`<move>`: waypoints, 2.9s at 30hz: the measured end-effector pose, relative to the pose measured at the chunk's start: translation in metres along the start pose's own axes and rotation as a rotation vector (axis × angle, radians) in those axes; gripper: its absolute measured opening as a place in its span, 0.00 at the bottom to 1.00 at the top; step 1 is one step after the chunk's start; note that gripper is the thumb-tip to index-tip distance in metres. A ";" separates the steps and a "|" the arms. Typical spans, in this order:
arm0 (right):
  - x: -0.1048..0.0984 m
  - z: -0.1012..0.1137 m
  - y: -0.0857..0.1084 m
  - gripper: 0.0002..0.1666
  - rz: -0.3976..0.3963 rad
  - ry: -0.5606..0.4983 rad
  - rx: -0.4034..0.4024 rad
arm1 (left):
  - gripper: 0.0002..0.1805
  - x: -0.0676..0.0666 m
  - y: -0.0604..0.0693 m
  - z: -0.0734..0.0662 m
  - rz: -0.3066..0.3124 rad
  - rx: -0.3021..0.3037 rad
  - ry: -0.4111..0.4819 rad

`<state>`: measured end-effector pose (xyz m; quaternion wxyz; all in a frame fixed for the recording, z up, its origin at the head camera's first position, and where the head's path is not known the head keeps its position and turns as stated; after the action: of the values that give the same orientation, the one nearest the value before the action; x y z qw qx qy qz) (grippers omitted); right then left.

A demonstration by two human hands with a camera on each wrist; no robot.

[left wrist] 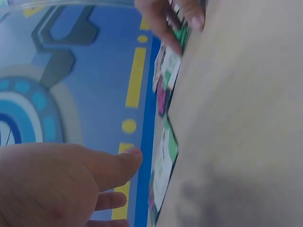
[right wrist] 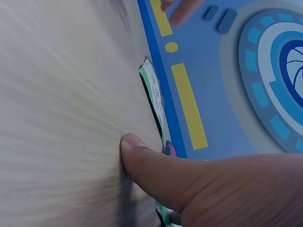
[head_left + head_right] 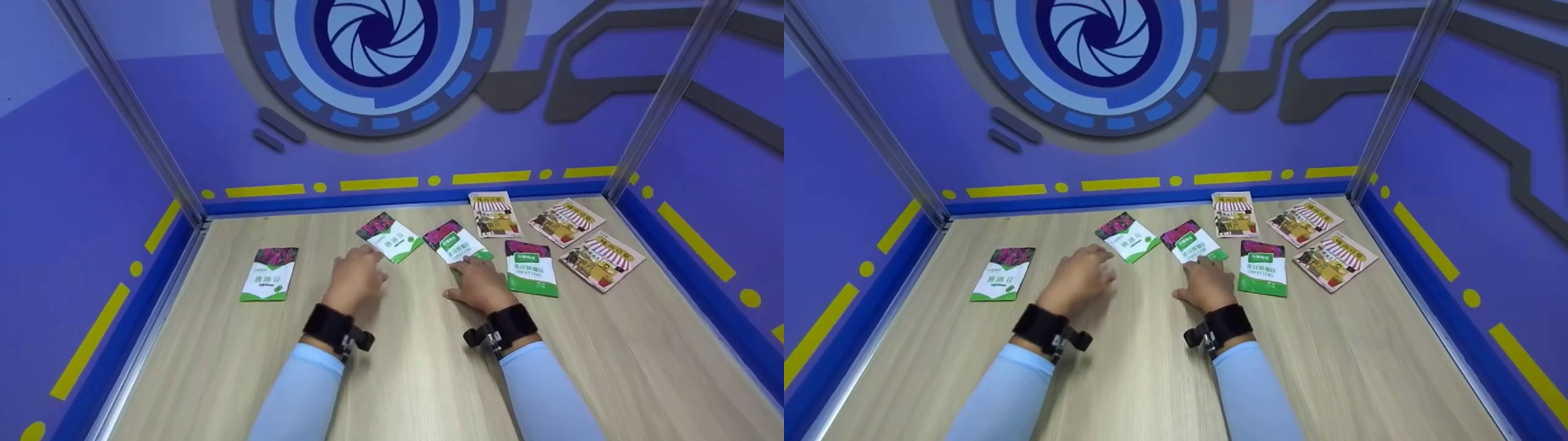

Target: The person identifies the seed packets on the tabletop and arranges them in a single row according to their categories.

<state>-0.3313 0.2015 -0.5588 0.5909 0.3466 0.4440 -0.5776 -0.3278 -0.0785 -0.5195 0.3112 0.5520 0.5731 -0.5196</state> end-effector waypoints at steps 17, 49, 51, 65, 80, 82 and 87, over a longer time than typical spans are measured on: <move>0.001 0.002 0.000 0.46 -0.005 0.009 0.023 | 0.23 0.044 -0.012 -0.028 0.155 0.049 -0.017; 0.001 -0.001 0.001 0.44 -0.021 -0.007 0.007 | 0.19 0.025 0.024 0.039 -0.065 -0.115 -0.128; 0.001 -0.002 0.002 0.44 -0.024 0.000 0.001 | 0.21 0.025 0.027 0.047 -0.048 -0.128 -0.139; 0.000 -0.001 0.001 0.45 -0.014 0.002 0.002 | 0.09 0.006 0.037 0.071 -0.162 -0.120 -0.120; -0.002 -0.001 0.000 0.44 -0.012 0.003 0.000 | 0.08 -0.001 0.043 0.076 -0.188 -0.111 -0.170; -0.002 -0.002 0.000 0.43 -0.011 0.002 -0.004 | 0.08 -0.002 0.043 0.076 -0.192 -0.117 -0.172; -0.002 -0.002 0.000 0.43 -0.009 0.003 0.000 | 0.09 -0.006 0.044 0.076 -0.169 -0.155 -0.186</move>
<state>-0.3313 0.2042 -0.5581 0.5876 0.3456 0.4466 -0.5796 -0.3015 -0.1583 -0.5456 0.3600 0.4253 0.6247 -0.5470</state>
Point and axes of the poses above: each hand's wrist, its own y-axis away from the middle knuckle, its own x-axis out of the palm, z = x × y, the point moved 2 cm from there along -y, towards the middle knuckle, and after that the axes turned 13 degrees about -z, right-handed, at the moved point
